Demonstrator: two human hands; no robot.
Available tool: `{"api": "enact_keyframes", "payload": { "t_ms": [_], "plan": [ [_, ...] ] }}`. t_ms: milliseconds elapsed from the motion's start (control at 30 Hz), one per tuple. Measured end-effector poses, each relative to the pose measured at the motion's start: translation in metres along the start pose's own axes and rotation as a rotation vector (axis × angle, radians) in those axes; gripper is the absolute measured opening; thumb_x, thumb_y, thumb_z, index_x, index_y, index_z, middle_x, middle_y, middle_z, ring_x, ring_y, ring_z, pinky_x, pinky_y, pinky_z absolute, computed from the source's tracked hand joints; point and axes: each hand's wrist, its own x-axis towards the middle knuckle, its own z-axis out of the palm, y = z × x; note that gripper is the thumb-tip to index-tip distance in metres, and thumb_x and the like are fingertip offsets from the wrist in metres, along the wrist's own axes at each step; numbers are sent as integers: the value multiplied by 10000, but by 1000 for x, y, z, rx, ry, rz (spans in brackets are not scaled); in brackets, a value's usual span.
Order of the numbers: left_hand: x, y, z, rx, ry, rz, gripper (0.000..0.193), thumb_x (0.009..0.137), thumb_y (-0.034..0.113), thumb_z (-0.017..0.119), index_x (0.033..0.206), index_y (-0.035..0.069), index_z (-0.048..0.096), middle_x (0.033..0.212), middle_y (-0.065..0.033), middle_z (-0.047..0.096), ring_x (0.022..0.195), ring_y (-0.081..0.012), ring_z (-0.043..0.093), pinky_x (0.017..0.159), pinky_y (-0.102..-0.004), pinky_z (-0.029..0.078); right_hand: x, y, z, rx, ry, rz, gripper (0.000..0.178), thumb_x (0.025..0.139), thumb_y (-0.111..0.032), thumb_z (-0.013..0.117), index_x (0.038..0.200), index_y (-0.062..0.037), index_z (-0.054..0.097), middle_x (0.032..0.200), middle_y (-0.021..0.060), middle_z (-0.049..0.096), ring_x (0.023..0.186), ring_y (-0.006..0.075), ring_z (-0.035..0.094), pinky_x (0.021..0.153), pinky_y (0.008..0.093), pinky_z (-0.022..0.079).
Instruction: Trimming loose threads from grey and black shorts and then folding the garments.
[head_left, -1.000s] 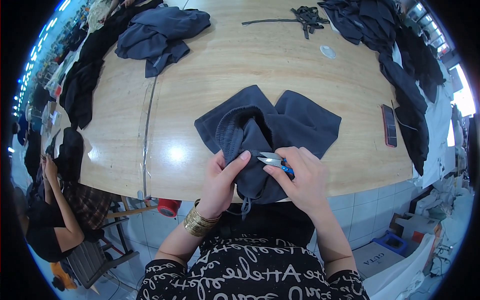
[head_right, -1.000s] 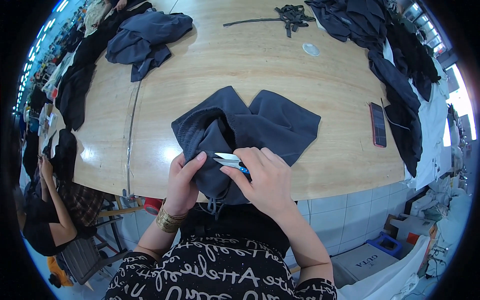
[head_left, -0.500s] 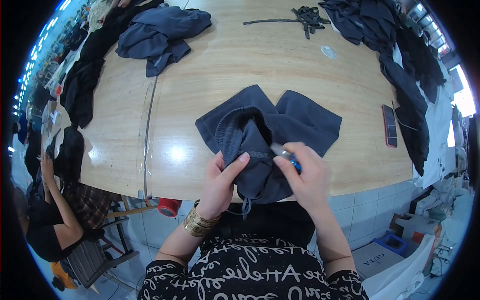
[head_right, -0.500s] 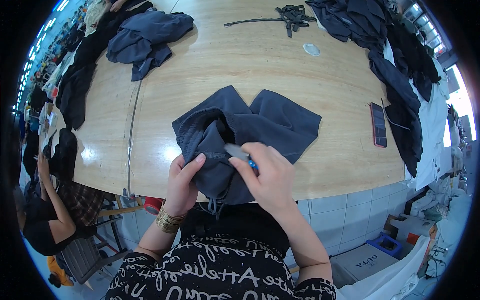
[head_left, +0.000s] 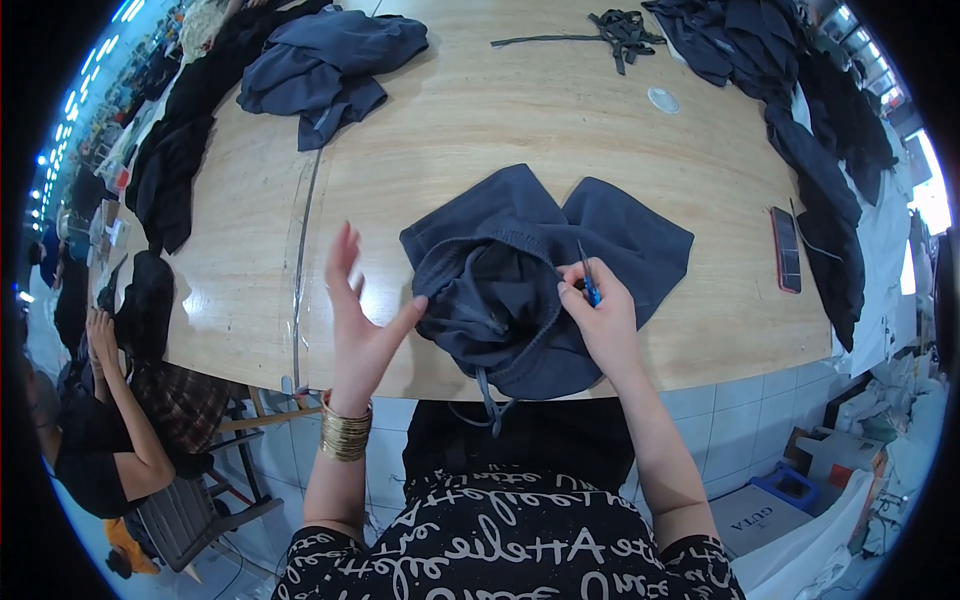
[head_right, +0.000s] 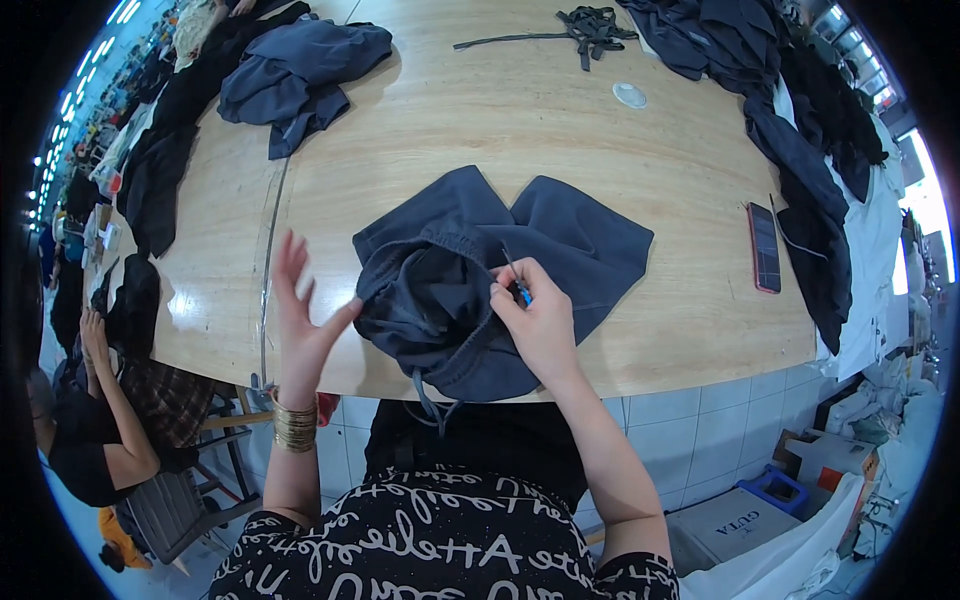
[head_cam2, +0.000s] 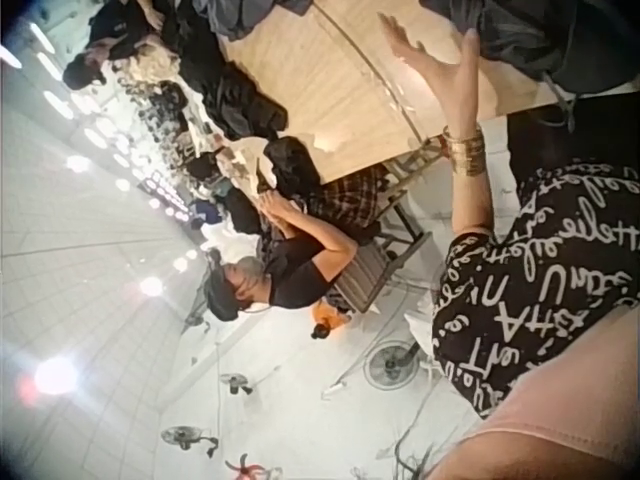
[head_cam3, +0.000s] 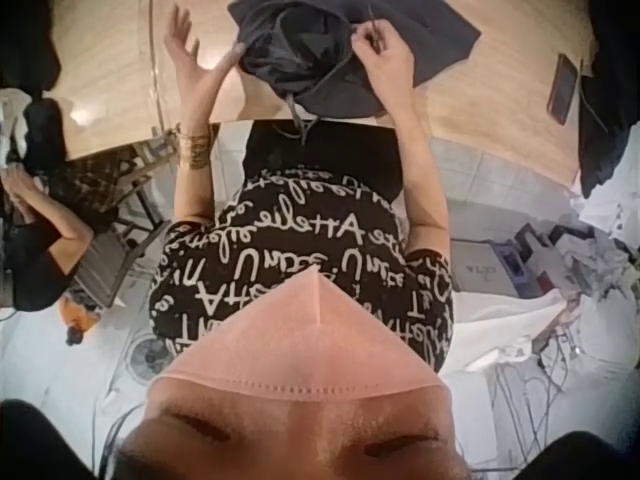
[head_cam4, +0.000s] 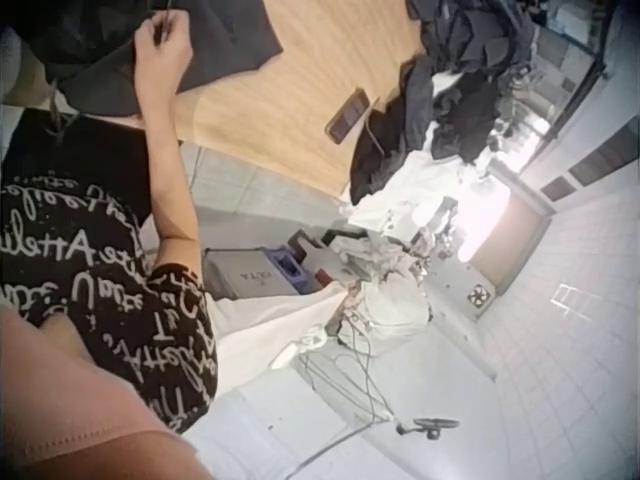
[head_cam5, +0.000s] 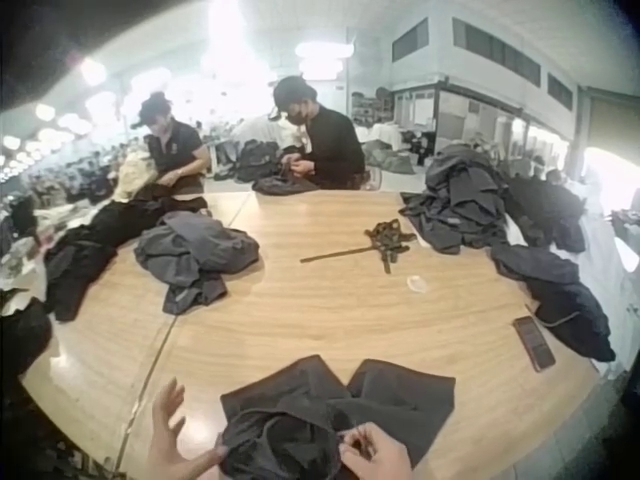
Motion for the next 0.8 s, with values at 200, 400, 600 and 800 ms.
{"api": "enact_keyframes", "payload": {
  "t_ms": [200,400,600,800],
  "plan": [
    [59,38,36,285,-260,433,667,735,203,731,1306,65,416,1283,-142,496,1186,-259,478,982,-359,379,-2,-19,2,115,-93,49,119,845,-103,577,859,-20,494,714,7,494,675,62,432,642,198,376],
    [67,19,62,-9,-755,-124,211,807,136,653,969,2,637,901,-40,671,924,-178,625,836,-291,481,-6,-15,-20,-63,131,-137,89,850,-82,568,896,-40,503,721,47,514,639,103,503,586,243,413],
    [30,41,69,-961,-646,-695,242,902,113,545,1100,-24,565,1018,-94,635,891,-138,630,751,-247,524,-2,-12,-23,-433,222,-404,169,771,-11,646,909,-49,557,836,69,545,656,168,571,579,258,445],
    [11,37,64,-911,-494,-736,264,913,120,524,1136,-21,530,1072,-96,613,961,-164,606,830,-292,500,-30,-29,-22,-56,74,-320,183,727,46,690,890,-8,628,837,45,552,712,118,549,632,236,436]
  ]
}}
